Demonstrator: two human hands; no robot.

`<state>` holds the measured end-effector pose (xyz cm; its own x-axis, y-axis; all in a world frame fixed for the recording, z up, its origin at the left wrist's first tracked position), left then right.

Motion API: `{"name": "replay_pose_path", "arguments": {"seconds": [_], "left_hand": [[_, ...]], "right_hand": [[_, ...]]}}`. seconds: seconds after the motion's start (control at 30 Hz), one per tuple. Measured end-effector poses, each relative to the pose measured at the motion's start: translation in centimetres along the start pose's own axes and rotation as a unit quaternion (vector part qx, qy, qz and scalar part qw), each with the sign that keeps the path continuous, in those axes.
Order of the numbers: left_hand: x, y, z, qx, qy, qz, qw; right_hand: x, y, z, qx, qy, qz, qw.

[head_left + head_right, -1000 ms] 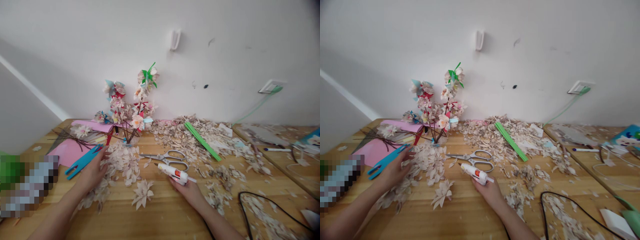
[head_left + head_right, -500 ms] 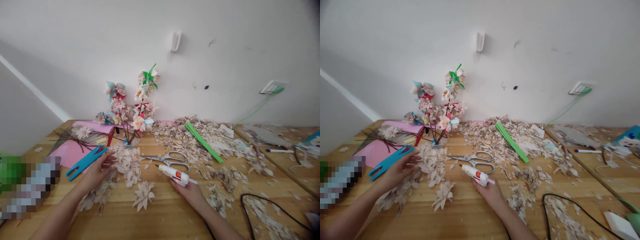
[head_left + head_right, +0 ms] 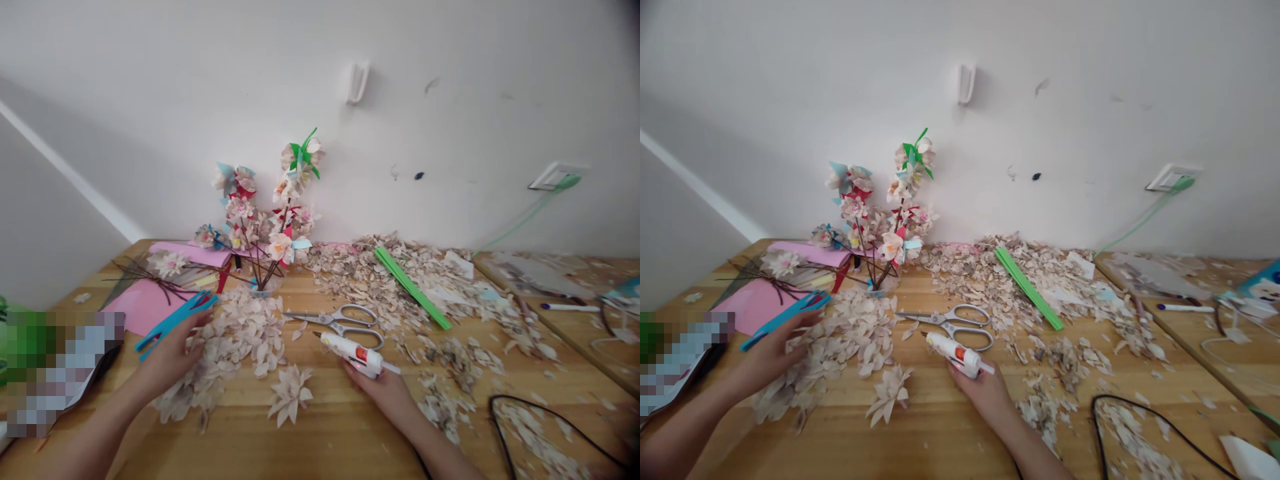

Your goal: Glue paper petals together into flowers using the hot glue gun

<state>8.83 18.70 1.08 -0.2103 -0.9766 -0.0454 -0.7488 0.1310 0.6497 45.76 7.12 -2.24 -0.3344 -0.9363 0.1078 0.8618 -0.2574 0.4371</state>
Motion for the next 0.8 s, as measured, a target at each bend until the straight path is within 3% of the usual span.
{"name": "replay_pose_path", "arguments": {"seconds": [0.1,0.2,0.4,0.6,0.73,0.8], "left_hand": [[1.6,-0.4,0.5,-0.097,-0.037,0.042,0.994],[2.5,-0.8,0.6,-0.126,-0.068,0.049,0.988],[1.3,-1.9,-0.7,-0.058,-0.003,0.023,0.998],[0.2,-1.6,-2.1,0.035,0.005,-0.017,0.999],[0.5,-0.3,-1.5,-0.017,0.009,-0.073,0.997],[0.7,-0.3,-1.6,-0.047,0.004,-0.074,0.996]], "right_hand": [[0.1,0.0,0.2,0.002,0.000,0.007,1.000],[0.1,-0.2,0.1,0.006,0.005,0.013,1.000],[0.0,-0.2,-0.1,0.000,0.011,0.010,1.000],[0.1,-0.1,-0.1,0.002,0.003,0.010,1.000],[0.1,-0.1,-0.1,-0.002,0.000,0.006,1.000],[0.1,-0.1,-0.1,-0.004,-0.001,0.006,1.000]]}}
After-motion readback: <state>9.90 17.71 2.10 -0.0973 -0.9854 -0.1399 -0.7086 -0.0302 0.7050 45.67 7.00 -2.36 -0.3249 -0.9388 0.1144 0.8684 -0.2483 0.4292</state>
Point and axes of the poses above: each hand's wrist, its own x-axis away from the middle knuckle, its own y-axis out of the back of the hand, z = x × y, the point moved 8 cm from there along -x, towards the middle knuckle, and after that the axes turned 3 degrees about x, right-handed, at the moved point
